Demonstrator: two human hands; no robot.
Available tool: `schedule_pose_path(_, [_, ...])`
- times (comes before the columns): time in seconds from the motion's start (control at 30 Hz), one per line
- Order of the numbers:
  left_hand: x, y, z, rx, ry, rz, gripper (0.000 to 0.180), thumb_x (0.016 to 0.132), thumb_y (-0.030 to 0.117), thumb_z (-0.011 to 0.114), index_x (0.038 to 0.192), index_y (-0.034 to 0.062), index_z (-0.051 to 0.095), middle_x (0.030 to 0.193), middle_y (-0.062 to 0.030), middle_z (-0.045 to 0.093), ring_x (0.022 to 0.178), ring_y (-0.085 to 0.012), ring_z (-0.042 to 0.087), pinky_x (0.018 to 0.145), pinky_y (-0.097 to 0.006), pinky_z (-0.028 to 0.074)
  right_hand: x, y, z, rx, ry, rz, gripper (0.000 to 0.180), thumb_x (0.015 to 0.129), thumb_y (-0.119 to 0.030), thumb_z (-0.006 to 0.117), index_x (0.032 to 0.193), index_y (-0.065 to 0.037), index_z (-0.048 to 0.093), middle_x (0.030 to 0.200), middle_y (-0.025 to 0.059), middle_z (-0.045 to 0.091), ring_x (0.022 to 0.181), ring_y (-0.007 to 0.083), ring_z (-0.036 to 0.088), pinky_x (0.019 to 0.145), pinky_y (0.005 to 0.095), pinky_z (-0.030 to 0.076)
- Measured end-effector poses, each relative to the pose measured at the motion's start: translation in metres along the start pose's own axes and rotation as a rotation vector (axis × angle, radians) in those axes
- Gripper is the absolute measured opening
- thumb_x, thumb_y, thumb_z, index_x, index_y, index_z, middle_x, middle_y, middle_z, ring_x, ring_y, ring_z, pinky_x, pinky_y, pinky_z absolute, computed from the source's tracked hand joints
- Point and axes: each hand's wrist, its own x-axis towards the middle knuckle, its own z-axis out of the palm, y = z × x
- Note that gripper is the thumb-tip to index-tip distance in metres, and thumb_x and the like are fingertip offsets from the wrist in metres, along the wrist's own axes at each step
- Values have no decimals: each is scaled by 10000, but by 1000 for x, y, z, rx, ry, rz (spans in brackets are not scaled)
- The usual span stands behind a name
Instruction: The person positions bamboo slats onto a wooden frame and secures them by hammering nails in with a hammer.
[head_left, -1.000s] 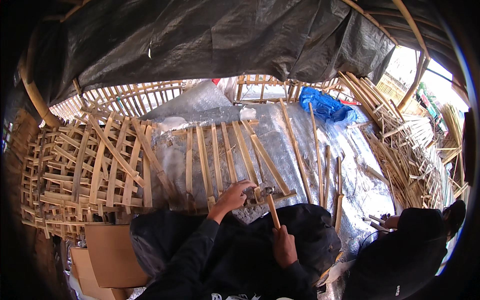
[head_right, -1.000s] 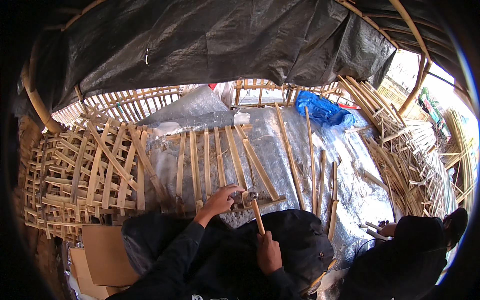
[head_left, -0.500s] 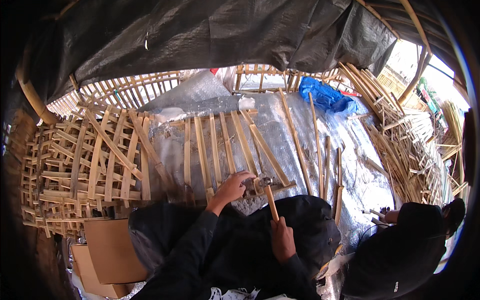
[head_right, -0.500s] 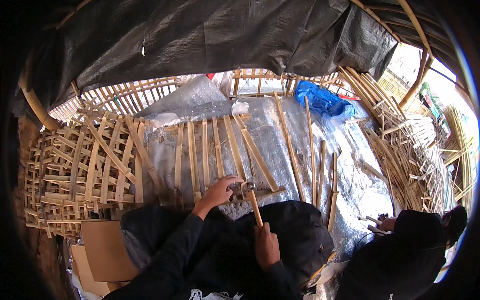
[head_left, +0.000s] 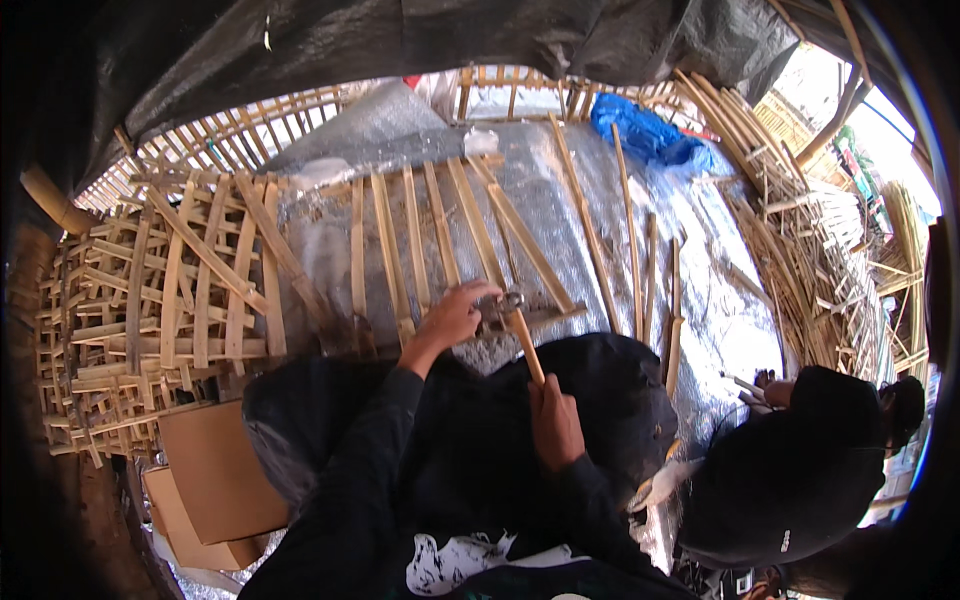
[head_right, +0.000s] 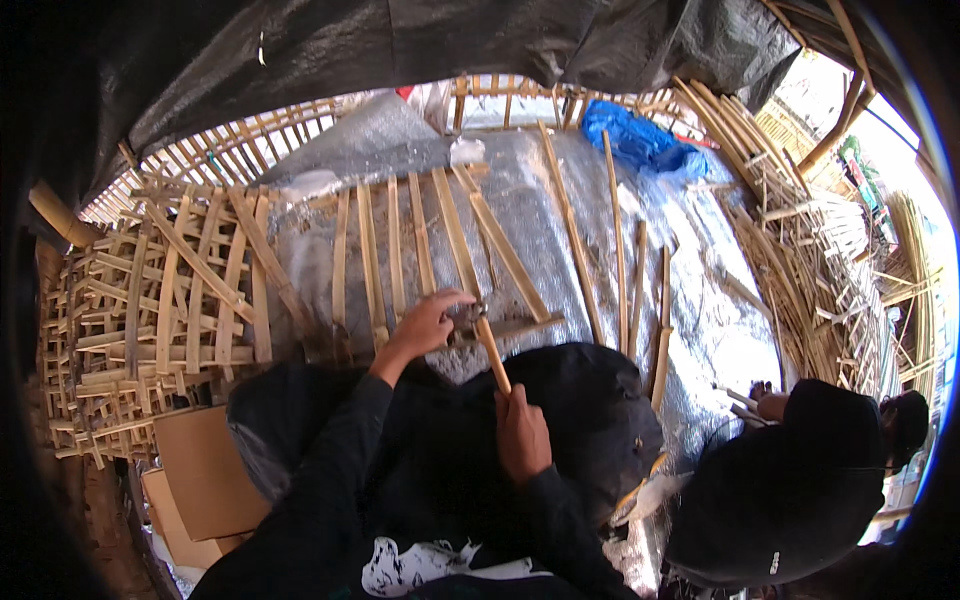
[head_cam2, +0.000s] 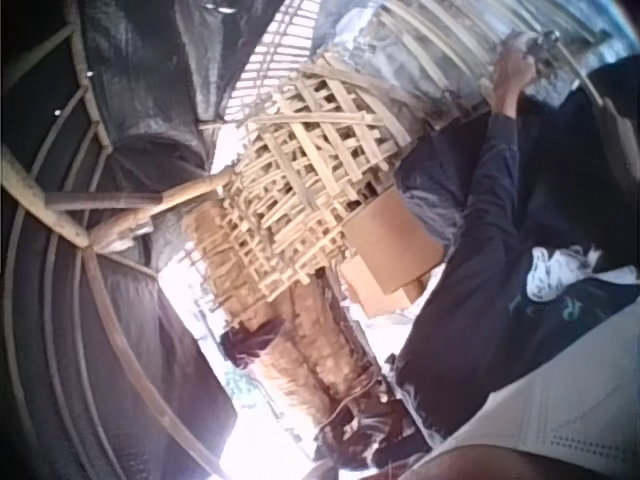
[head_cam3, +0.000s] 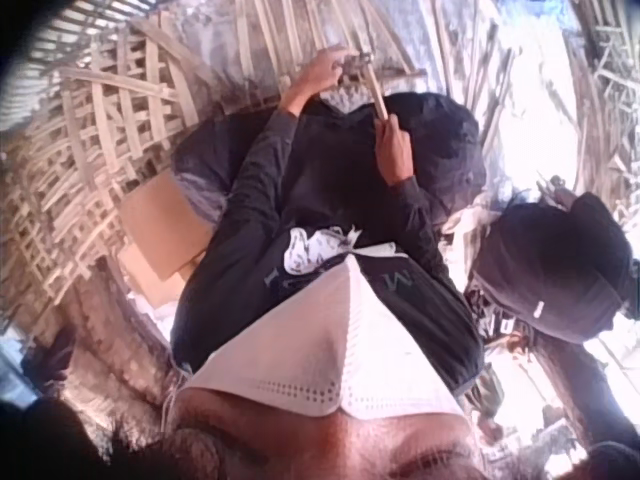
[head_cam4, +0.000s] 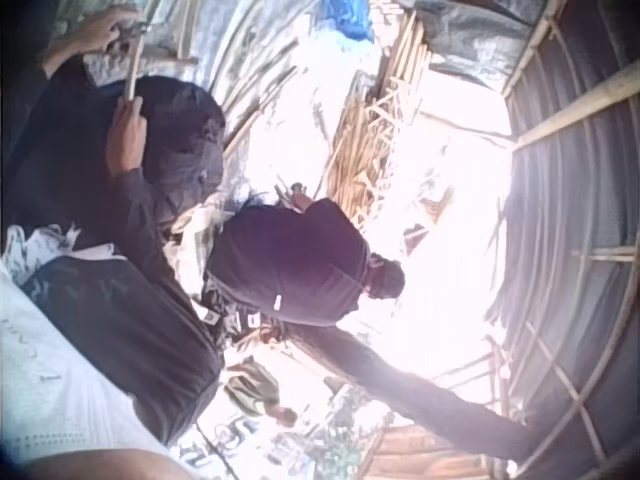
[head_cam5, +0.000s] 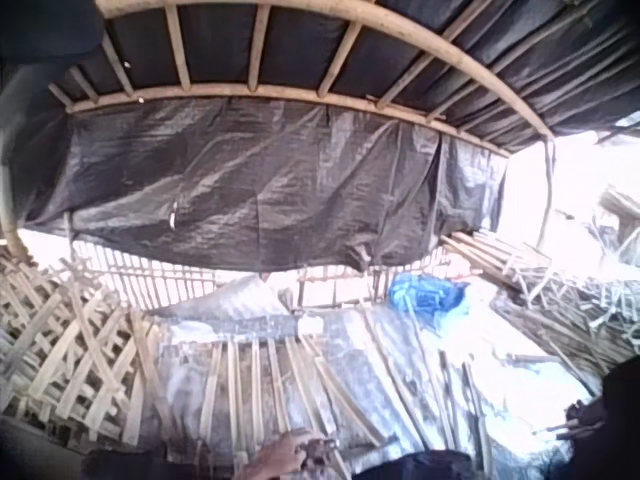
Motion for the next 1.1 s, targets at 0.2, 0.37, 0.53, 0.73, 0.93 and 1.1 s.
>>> schedule_pose_path(0.2, [-3,5,-5,-48,-3,-6,575,796,-126,477,1282,77,706,1322,-129,680,989,-311,688,793,-345,552,-1,-8,-6,28,-6,-37,219,1073,-153,600,971,-5,476,685,294,594,658,519,597,566,610,414])
schedule_pose_path(0.37, [-4,22,-13,-142,-105,-202,535,765,-107,507,1261,22,656,1310,-165,674,1236,-410,620,1059,-447,509,3,-14,-15,6,77,-48,194,1073,-122,597,969,-4,482,685,284,568,648,519,570,554,593,387])
schedule_pose_path(0.53, [-3,0,-5,-56,13,-17,556,777,-126,488,1268,47,685,1309,-122,676,1051,-299,685,835,-359,561,3,-5,-10,-52,79,-94,206,1078,-118,593,960,-2,472,690,279,557,643,519,561,555,590,365])
schedule_pose_path(0.73, [0,15,-8,-102,-38,-96,541,797,-121,517,1275,70,685,1309,-114,687,1079,-309,683,868,-366,556,0,-15,-17,-13,44,97,229,1079,-127,595,937,3,471,710,284,564,678,517,573,575,580,376])
schedule_pose_path(0.93, [2,23,-14,-125,-13,-119,495,767,-131,497,1199,27,681,1252,-162,694,1187,-412,640,981,-446,537,8,-18,-25,-51,64,-16,255,1084,-163,593,937,-11,449,695,304,583,669,521,589,563,600,407])
schedule_pose_path(1.1, [1,17,-14,-12,3,-38,501,769,-128,485,1208,21,676,1246,-170,690,1166,-400,649,949,-442,553,12,-7,-23,-34,3,-47,251,1082,-157,594,939,-8,452,698,302,583,670,524,589,570,602,405])
